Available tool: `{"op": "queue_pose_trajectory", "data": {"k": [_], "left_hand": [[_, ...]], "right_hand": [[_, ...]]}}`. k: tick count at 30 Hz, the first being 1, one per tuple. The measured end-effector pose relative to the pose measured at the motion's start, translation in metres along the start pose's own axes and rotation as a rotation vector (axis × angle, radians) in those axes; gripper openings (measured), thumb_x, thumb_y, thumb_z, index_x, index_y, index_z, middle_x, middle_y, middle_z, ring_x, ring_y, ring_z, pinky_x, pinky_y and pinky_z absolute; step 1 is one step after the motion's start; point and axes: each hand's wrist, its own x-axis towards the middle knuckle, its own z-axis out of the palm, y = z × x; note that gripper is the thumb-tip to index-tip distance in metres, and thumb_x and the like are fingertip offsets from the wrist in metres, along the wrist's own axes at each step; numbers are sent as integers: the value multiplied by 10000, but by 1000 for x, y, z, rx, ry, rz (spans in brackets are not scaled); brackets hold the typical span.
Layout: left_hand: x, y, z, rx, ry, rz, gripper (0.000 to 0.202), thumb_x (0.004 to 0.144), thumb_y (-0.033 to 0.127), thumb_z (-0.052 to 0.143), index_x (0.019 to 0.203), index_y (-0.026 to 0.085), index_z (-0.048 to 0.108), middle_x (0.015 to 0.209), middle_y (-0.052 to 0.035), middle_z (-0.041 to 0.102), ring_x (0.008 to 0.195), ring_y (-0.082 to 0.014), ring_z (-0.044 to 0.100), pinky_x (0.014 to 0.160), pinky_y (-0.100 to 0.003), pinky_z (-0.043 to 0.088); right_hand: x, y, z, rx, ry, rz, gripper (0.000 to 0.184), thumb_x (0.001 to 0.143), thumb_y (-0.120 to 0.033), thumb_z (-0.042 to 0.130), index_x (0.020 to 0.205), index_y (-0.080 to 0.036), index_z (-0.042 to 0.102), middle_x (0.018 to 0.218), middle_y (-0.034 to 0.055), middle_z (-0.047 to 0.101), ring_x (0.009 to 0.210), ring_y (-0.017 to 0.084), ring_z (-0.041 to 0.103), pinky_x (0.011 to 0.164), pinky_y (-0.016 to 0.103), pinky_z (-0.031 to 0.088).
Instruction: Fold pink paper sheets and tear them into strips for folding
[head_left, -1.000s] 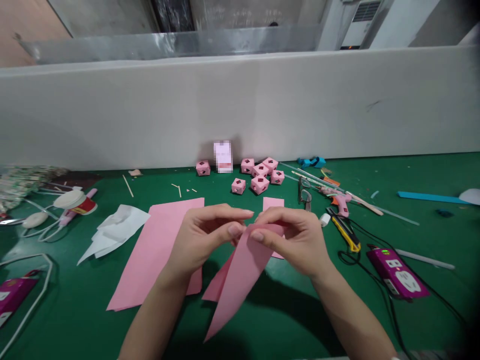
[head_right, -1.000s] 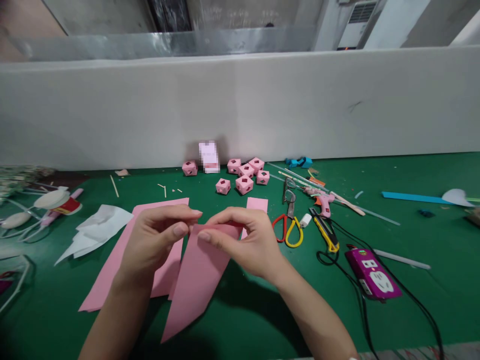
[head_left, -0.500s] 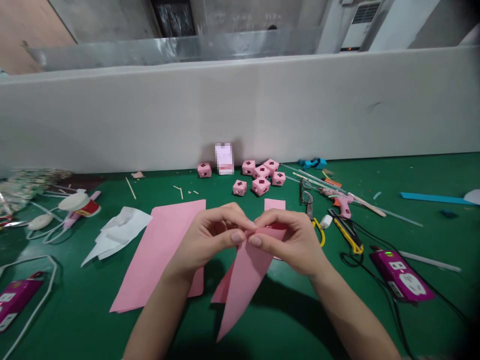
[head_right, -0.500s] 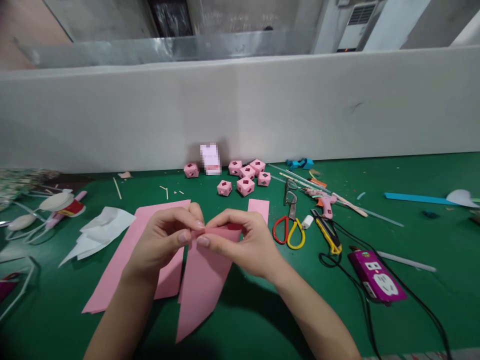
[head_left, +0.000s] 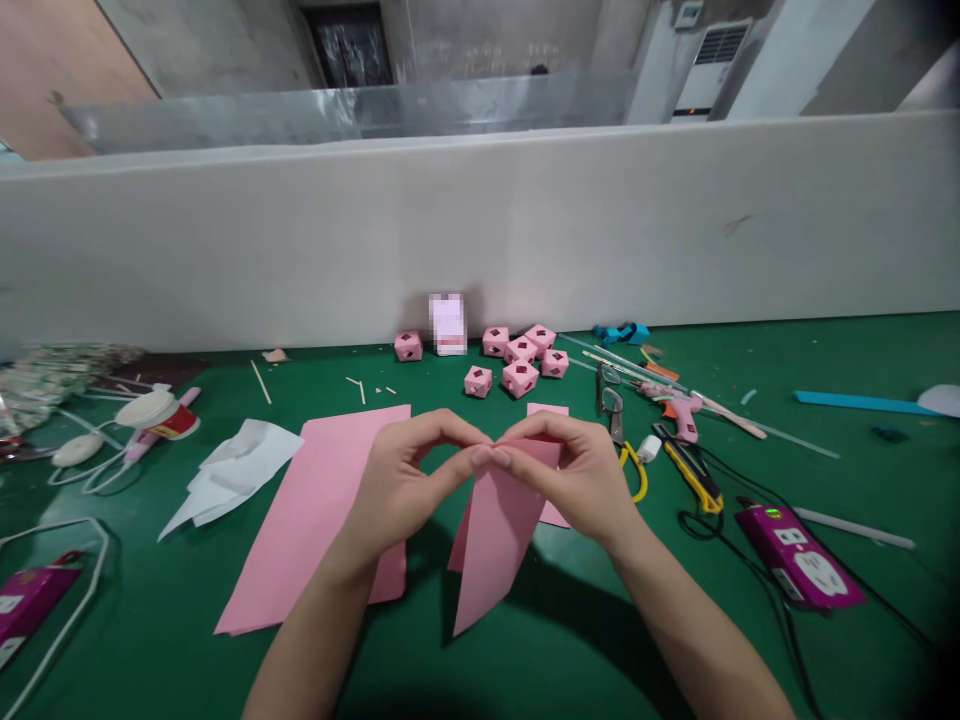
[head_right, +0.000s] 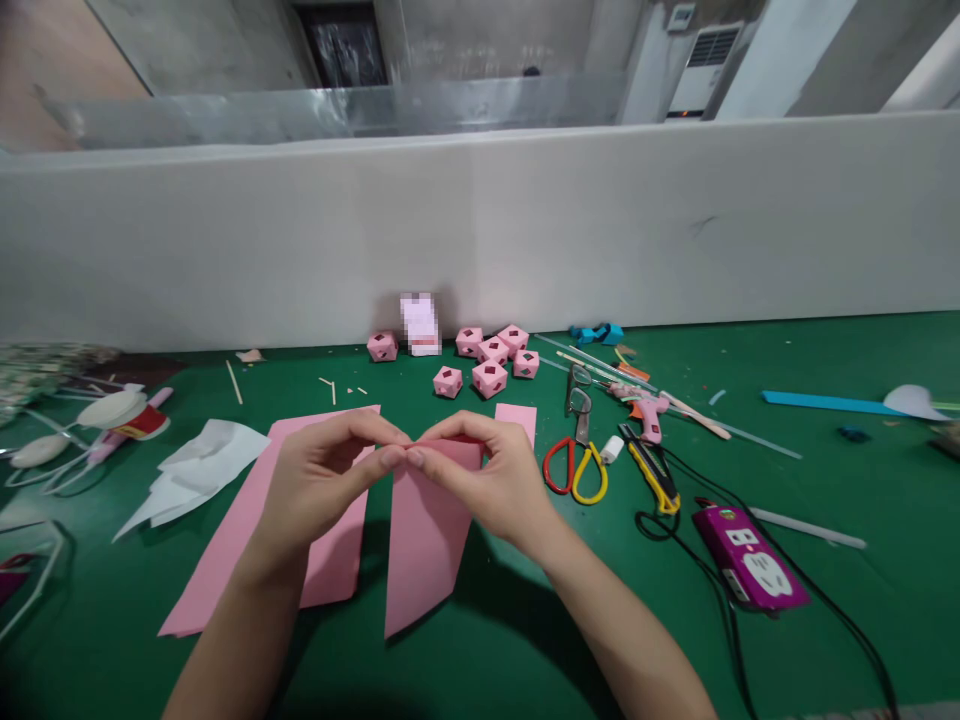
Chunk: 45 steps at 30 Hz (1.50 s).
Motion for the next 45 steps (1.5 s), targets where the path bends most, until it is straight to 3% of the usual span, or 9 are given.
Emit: {"op": "queue_pose_trajectory", "data": {"k": [6,11,19,28,40,42,45], "left_hand": [[1,-4,0,168,239,60,61,868,259,707,822,219,707,774,9,697,716,-129,642,679,-237,528],[2,-7,0,234,313,94,60,864,247,710,816,213,699,764,16,688,722,-131,636,680,-237,507],[2,-8,-1,249,332,122,83,866,271,705,808,211,702,748,9,691,690,-138,631,660,-252,504],[5,-15,1,221,342,69,96,874,301,696,841,211,700,796,-1,699,777,-154,646,706,-263,512],[6,-15,4,188,351,72,69,862,263,712,824,207,699,787,19,700,768,-127,650,720,-226,519],[6,-14,4,192,364,81,57,860,248,714,823,208,699,783,22,698,764,-122,649,716,-220,519],[5,-11,2,197,368,86,50,847,229,726,808,208,702,759,26,696,736,-119,651,698,-216,524]], "right_hand": [[7,11,-3,176,97,136,230,732,-392,824,826,-208,724,742,8,730,661,143,676,578,230,542],[11,16,-5,222,144,154,264,699,-415,841,805,-198,733,706,11,725,648,145,682,603,251,566],[11,16,-2,196,190,146,232,679,-401,850,768,-207,760,676,21,737,628,162,686,591,278,581],[12,21,-8,128,184,85,197,792,-402,775,852,-215,779,786,31,754,670,129,654,597,226,519],[11,17,-4,42,265,30,227,852,-420,706,886,-205,773,708,14,716,646,128,635,564,213,494],[10,17,-2,43,292,32,230,844,-425,714,886,-206,771,732,23,730,665,139,653,573,218,507],[9,17,-1,103,232,76,242,791,-422,770,926,-222,768,824,34,760,736,166,696,635,245,552]]}}
